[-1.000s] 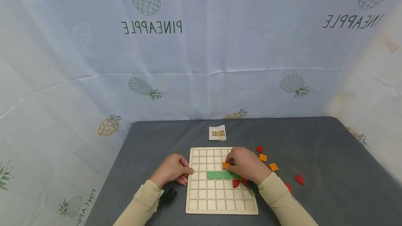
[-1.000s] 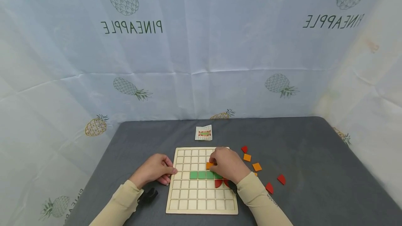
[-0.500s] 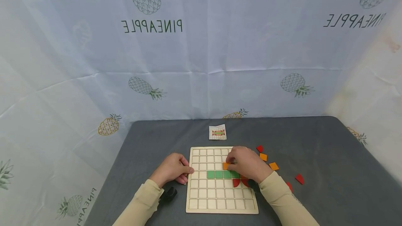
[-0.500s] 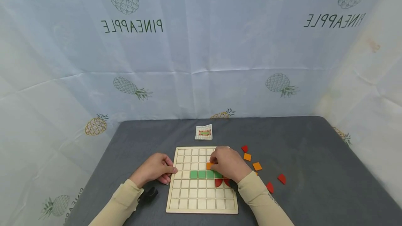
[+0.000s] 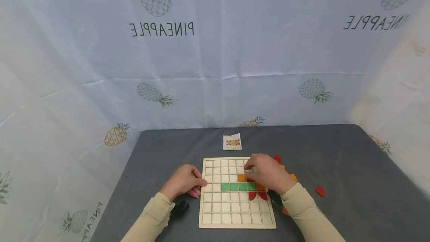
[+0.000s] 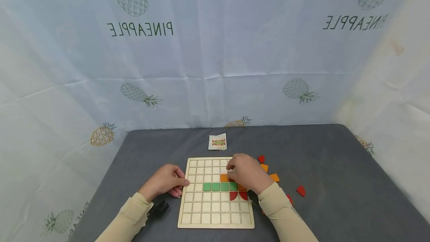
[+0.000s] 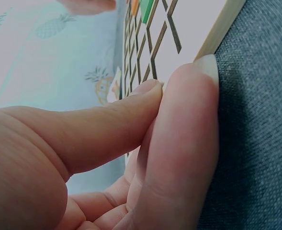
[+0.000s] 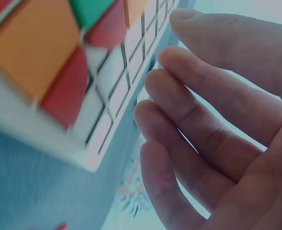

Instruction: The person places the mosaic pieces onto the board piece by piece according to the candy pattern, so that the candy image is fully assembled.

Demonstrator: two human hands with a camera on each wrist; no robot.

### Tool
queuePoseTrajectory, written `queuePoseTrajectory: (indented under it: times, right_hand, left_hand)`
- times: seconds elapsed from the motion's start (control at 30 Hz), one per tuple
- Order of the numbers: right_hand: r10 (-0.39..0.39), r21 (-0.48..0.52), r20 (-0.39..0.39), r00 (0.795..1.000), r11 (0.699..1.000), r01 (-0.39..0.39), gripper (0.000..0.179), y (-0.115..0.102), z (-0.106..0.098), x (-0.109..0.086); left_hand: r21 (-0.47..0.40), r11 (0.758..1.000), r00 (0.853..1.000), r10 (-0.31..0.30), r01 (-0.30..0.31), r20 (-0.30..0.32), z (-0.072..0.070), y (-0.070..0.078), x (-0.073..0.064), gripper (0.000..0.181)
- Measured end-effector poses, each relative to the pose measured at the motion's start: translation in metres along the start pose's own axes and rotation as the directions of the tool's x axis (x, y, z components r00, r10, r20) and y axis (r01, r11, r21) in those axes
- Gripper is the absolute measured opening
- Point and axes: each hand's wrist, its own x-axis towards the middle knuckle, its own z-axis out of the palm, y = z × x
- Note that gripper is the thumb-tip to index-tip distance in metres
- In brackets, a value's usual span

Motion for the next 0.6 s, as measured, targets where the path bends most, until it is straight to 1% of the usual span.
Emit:
queuePoseTrajectory:
  times: [0.13, 0.27, 0.4, 0.5, 0.6]
  right_hand:
    - [0.025, 0.007, -0.005, 1.000, 1.000, -0.025, 0.010, 0.018, -0.012, -0.016]
    - [0.009, -0.047, -0.013, 1.000, 0.999, -0.009, 0.012, 0.039, -0.022, -0.033]
    - [0.005, -0.096, 0.010, 1.000, 0.995, -0.004, 0.014, 0.055, -0.030, -0.052]
    - [0.034, -0.111, 0.025, 0.999, 0.993, -0.031, 0.015, 0.063, -0.034, -0.067]
    - [0.044, -0.127, 0.029, 0.999, 0.991, -0.040, 0.016, 0.067, -0.037, -0.082]
  left_hand:
    - [-0.003, 1.000, 1.000, 0.004, -0.004, 0.009, 0.002, 0.000, 0.000, 0.028]
    - [0.001, 1.000, 1.000, 0.004, -0.004, 0.001, 0.001, -0.001, 0.000, 0.029]
    - [0.014, 1.000, 1.000, -0.009, 0.009, -0.009, 0.000, -0.002, -0.001, 0.029]
    - [0.019, 1.000, 1.000, -0.012, 0.012, -0.011, 0.000, -0.002, -0.001, 0.029]
    - [0.018, 1.000, 1.000, -0.010, 0.010, -0.006, 0.002, -0.001, 0.001, 0.030]
